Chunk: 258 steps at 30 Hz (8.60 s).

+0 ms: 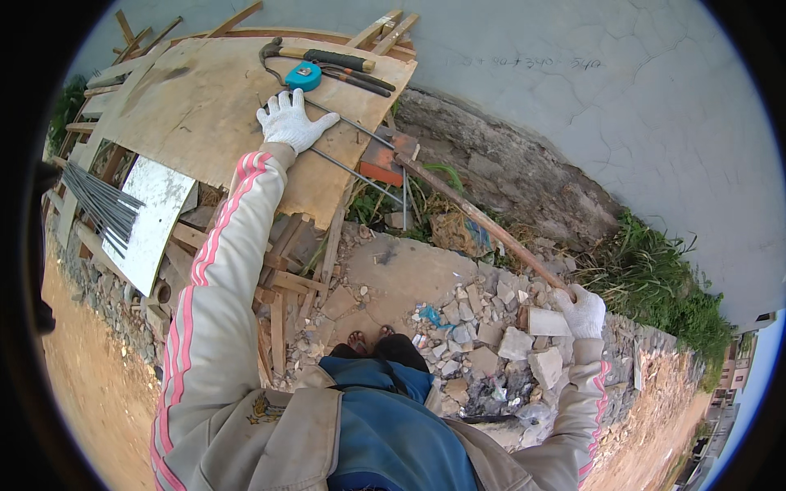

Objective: The person bends metal rods into U-shapes using a long metal bar as a lever against a wooden workbench. They repeatedly pick up rods, position them, apply leverage to bend them, and place the finished pieces aside.

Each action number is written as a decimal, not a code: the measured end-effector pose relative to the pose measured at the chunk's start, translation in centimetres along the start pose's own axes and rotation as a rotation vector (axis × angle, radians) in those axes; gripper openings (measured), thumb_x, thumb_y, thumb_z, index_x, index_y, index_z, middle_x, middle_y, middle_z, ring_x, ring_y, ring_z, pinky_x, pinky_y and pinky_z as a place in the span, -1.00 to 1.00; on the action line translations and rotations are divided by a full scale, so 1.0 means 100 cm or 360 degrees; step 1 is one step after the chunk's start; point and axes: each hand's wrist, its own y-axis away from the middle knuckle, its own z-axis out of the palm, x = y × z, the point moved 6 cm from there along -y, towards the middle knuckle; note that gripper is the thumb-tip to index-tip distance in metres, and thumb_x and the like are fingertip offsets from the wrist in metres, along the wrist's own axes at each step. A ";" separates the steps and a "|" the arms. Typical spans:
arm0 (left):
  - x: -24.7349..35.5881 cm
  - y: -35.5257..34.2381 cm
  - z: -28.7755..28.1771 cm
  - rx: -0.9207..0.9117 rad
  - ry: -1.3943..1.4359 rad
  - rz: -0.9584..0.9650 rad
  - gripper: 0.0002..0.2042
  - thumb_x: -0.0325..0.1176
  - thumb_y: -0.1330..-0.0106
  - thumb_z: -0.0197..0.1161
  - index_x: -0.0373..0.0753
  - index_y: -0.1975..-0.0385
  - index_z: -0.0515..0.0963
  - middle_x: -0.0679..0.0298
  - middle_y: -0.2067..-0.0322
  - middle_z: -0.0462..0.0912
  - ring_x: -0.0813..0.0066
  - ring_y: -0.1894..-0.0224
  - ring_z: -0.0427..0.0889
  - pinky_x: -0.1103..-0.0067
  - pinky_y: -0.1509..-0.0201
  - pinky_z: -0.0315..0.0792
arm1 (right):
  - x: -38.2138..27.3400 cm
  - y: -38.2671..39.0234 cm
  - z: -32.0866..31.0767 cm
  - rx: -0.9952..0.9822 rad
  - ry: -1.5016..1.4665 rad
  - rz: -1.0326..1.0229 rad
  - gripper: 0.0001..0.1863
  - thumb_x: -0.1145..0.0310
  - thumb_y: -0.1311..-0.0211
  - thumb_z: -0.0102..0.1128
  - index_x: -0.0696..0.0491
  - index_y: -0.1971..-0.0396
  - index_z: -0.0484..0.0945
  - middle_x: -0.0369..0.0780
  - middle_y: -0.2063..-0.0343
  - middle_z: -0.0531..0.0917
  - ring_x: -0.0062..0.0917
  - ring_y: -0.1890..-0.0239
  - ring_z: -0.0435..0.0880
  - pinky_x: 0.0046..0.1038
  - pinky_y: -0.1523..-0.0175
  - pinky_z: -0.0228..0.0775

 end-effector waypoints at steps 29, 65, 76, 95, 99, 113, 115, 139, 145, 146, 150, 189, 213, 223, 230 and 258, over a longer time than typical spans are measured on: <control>0.004 -0.004 0.004 -0.0098 -0.0074 0.0020 0.14 0.66 -0.21 0.10 -0.18 -0.59 0.26 -0.10 -0.52 0.30 -0.11 -0.60 0.19 -0.12 -0.59 -0.03 | -0.093 0.139 0.023 0.0122 -0.0068 0.0491 -0.41 -0.29 -0.26 0.38 0.03 0.28 0.77 0.00 0.53 0.69 -0.01 0.42 0.72 -0.05 0.27 0.50; 0.001 -0.002 0.004 -0.0083 0.0019 -0.0011 0.12 0.63 -0.20 0.14 -0.16 -0.58 0.27 -0.09 -0.53 0.28 -0.12 -0.60 0.16 -0.13 -0.57 -0.07 | -0.111 0.146 -0.038 0.0212 0.0111 0.0416 -0.45 -0.24 -0.27 0.39 0.03 0.46 0.70 -0.02 0.62 0.64 0.02 0.46 0.69 -0.05 0.31 0.51; 0.002 -0.005 0.008 0.0036 0.0016 0.0039 0.09 0.63 -0.14 0.20 -0.20 -0.46 0.38 -0.12 -0.43 0.38 -0.17 -0.50 0.23 -0.16 -0.48 0.01 | -0.193 0.219 -0.014 0.0253 -0.0079 0.0843 -0.38 -0.33 -0.25 0.37 0.03 0.45 0.72 -0.04 0.56 0.69 -0.05 0.45 0.73 -0.09 0.33 0.49; 0.003 -0.005 0.005 0.0000 0.0002 0.0047 0.10 0.64 -0.15 0.17 -0.20 -0.48 0.37 -0.14 -0.41 0.41 -0.16 -0.48 0.26 -0.16 -0.47 0.02 | -0.232 0.248 -0.003 0.0122 -0.0012 0.0902 -0.35 -0.35 -0.26 0.36 0.04 0.47 0.67 -0.02 0.55 0.70 -0.03 0.39 0.76 -0.06 0.33 0.51; 0.002 -0.003 0.001 -0.0044 -0.0017 0.0034 0.09 0.63 -0.19 0.14 -0.18 -0.51 0.34 -0.13 -0.45 0.39 -0.14 -0.50 0.27 -0.13 -0.48 0.04 | -0.195 0.219 -0.002 -0.0144 -0.0273 0.0744 -0.46 -0.24 -0.31 0.38 0.04 0.32 0.69 0.00 0.55 0.68 0.00 0.38 0.74 -0.07 0.27 0.52; -0.010 -0.015 0.010 0.0343 0.0321 0.0283 -0.32 0.15 -0.34 0.42 -0.26 -0.29 0.62 -0.05 -0.30 0.59 0.00 -0.41 0.49 0.15 -0.50 0.32 | -0.239 0.010 0.091 -0.0404 -0.1330 -0.0036 -0.58 0.12 -0.32 0.47 0.15 0.40 0.49 -0.24 0.57 0.41 -0.54 0.47 0.35 -0.32 0.36 0.26; -0.009 -0.011 0.012 0.0421 0.0412 0.0394 -0.51 -0.04 -0.33 0.47 -0.23 -0.13 0.71 -0.01 -0.22 0.63 -0.04 -0.36 0.51 0.17 -0.42 0.39 | -0.242 -0.006 0.096 -0.0372 -0.1459 -0.0101 -0.58 0.12 -0.33 0.49 0.14 0.39 0.51 -0.27 0.57 0.46 -0.55 0.51 0.40 -0.38 0.40 0.27; 0.000 0.005 -0.124 0.0702 0.0749 0.1076 -0.77 -0.45 -0.24 0.46 -0.16 0.11 0.67 0.17 0.08 0.66 0.02 -0.04 0.61 0.20 -0.15 0.53 | -0.329 -0.126 0.024 -0.0522 -0.2441 0.0047 -0.79 0.33 -0.45 0.41 0.18 0.17 0.66 -0.35 0.56 0.59 -0.72 0.65 0.50 -0.57 0.57 0.31; -0.022 0.039 -0.084 0.0508 0.0596 0.1138 -0.84 -0.41 -0.23 0.45 -0.14 0.22 0.67 0.17 0.14 0.67 0.07 -0.01 0.63 0.21 -0.25 0.44 | -0.344 -0.164 0.064 -0.0220 -0.2210 -0.0028 -0.77 0.29 -0.41 0.45 0.16 0.18 0.73 -0.35 0.48 0.65 -0.70 0.50 0.57 -0.50 0.39 0.40; -0.025 0.045 -0.073 0.0445 0.0582 0.1142 -0.85 -0.39 -0.24 0.44 -0.14 0.23 0.67 0.18 0.16 0.67 0.08 0.00 0.63 0.20 -0.26 0.42 | -0.345 -0.165 0.072 -0.0173 -0.2223 -0.0112 -0.77 0.29 -0.41 0.45 0.16 0.18 0.72 -0.35 0.48 0.65 -0.70 0.51 0.57 -0.50 0.39 0.40; -0.038 0.059 -0.039 0.0242 0.0605 0.1076 -0.88 -0.34 -0.27 0.43 -0.15 0.25 0.69 0.21 0.21 0.68 0.07 0.02 0.62 0.22 -0.21 0.43 | -0.342 -0.168 0.101 -0.0119 -0.2139 -0.0095 -0.77 0.29 -0.40 0.45 0.17 0.19 0.71 -0.36 0.52 0.63 -0.70 0.55 0.55 -0.50 0.43 0.38; 0.017 0.004 0.022 0.0099 0.0165 0.0082 0.11 0.49 -0.27 0.23 -0.48 -0.51 0.29 -0.21 -0.54 0.27 -0.14 -0.56 0.25 0.00 -0.59 0.07 | -0.274 -0.161 0.056 -0.0387 -0.1621 -0.0269 -0.73 0.18 -0.57 0.26 0.11 0.15 0.62 -0.39 0.57 0.46 -0.74 0.58 0.45 -0.50 0.44 0.28; 0.019 0.008 0.010 0.0150 -0.0068 -0.0082 0.11 0.60 -0.24 0.16 -0.36 -0.49 0.37 -0.07 -0.52 0.34 -0.01 -0.58 0.26 -0.01 -0.63 -0.05 | -0.251 -0.288 0.000 -0.0598 -0.0292 -0.1665 -0.50 -0.15 -0.49 0.22 0.05 0.31 0.67 0.05 0.49 0.65 0.11 0.32 0.68 -0.02 0.22 0.48; 0.019 0.008 0.008 0.0035 -0.0118 -0.0211 0.10 0.67 -0.17 0.14 -0.15 -0.51 0.39 -0.01 -0.49 0.39 -0.08 -0.57 0.24 -0.19 -0.60 -0.13 | -0.271 -0.319 0.002 -0.0490 -0.0185 -0.1812 -0.42 -0.24 -0.38 0.29 0.05 0.43 0.63 0.00 0.59 0.60 0.08 0.41 0.65 -0.03 0.31 0.42; 0.019 0.008 0.008 0.0049 -0.0101 -0.0203 0.11 0.67 -0.17 0.15 -0.15 -0.52 0.39 -0.01 -0.47 0.41 -0.08 -0.57 0.23 -0.18 -0.60 -0.14 | -0.264 -0.315 0.012 -0.0506 -0.0332 -0.1770 -0.43 -0.22 -0.37 0.31 0.07 0.43 0.62 0.02 0.57 0.58 0.08 0.39 0.64 -0.04 0.31 0.41; 0.015 0.004 0.013 0.0097 -0.0104 -0.0133 0.21 0.69 -0.13 0.14 -0.34 -0.52 0.35 -0.05 -0.47 0.41 -0.08 -0.53 0.28 -0.11 -0.55 -0.03 | -0.212 -0.178 0.056 -0.0197 -0.0545 -0.0719 -0.41 -0.29 -0.38 0.28 0.02 0.41 0.65 0.03 0.54 0.63 0.06 0.37 0.66 -0.07 0.29 0.43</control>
